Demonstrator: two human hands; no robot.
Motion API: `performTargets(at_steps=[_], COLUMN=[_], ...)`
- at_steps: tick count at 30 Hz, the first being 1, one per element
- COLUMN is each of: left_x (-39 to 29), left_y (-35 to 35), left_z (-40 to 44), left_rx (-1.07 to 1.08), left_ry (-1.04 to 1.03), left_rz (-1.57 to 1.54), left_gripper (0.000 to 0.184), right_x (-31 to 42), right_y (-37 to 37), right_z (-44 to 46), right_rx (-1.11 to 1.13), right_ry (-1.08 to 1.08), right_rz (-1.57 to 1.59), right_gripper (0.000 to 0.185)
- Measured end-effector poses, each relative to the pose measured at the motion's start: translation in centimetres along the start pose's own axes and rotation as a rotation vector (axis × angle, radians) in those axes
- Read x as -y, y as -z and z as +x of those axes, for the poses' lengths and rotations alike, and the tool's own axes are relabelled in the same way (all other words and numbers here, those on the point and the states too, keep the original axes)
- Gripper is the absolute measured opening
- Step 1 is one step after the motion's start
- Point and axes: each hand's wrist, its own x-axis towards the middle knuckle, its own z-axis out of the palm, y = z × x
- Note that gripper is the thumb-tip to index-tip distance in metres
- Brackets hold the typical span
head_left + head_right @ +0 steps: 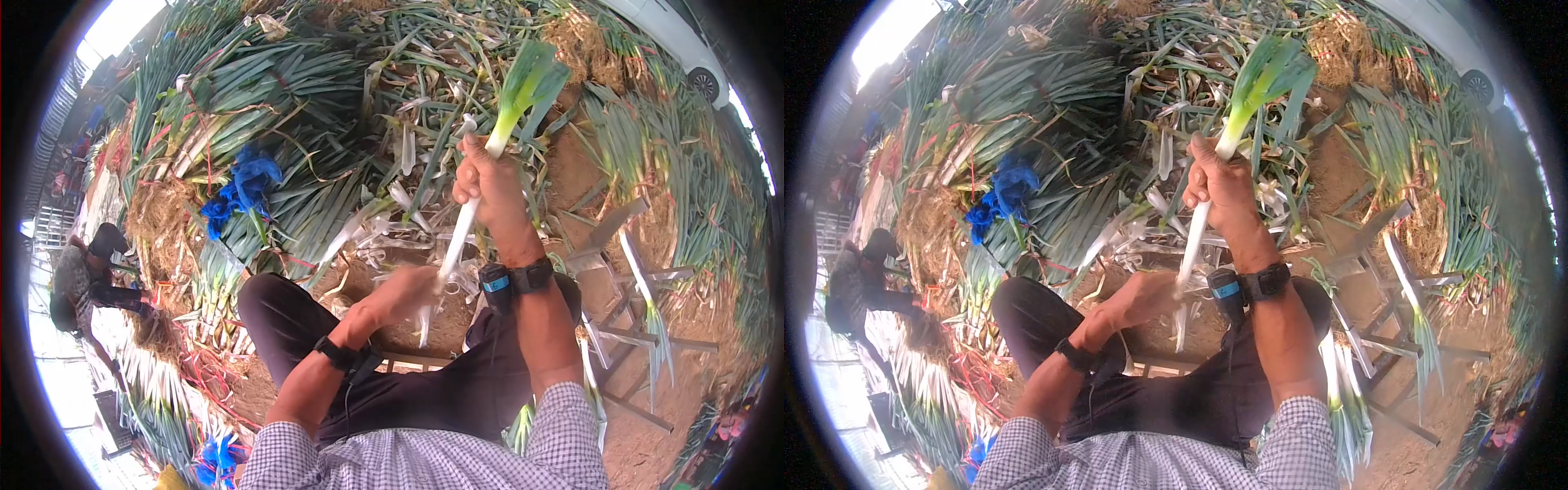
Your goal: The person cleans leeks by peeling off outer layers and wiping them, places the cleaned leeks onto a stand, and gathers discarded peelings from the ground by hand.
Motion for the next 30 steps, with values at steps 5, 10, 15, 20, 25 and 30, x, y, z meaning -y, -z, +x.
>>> performTargets(at_steps=[5, 10, 15, 20, 25, 30], left_x=[-1.1, -0.9, -0.4, -0.1, -1.4, -1.7], left_y=[1.1, 1.4, 0.4, -0.6, 0.1, 0.1], left_z=[-1.0, -1.4, -0.4, -0.4, -0.9, -1.0], left_rx=[-0.006, 0.071, 0.041, -0.024, -0.028, -0.044], left_ry=[0.163, 0.224, 0.099, 0.059, 0.192, 0.145], left_rz=[-0.596, -0.546, 0.029, 0.021, -0.594, -0.415], left_gripper=[0.026, 0.032, 0.030, 0.024, 0.019, 0.021], right_x=[0.6, 0.5, 0.0, -0.2, 0.5, 0.6], right_y=[0.7, 0.4, 0.2, 0.2, 0.5, 0.8], right_z=[0.4, 0.3, 0.4, 0.4, 0.4, 0.3], right_rx=[-0.006, -0.053, -0.085, -0.079, -0.054, -0.026], right_ry=[0.021, 0.032, 0.032, 0.014, 0.005, -0.010], right_rz=[0.007, -0.006, -0.021, -0.019, -0.006, 0.000], right_gripper=[0.025, 0.024, 0.023, 0.027, 0.027, 0.027])
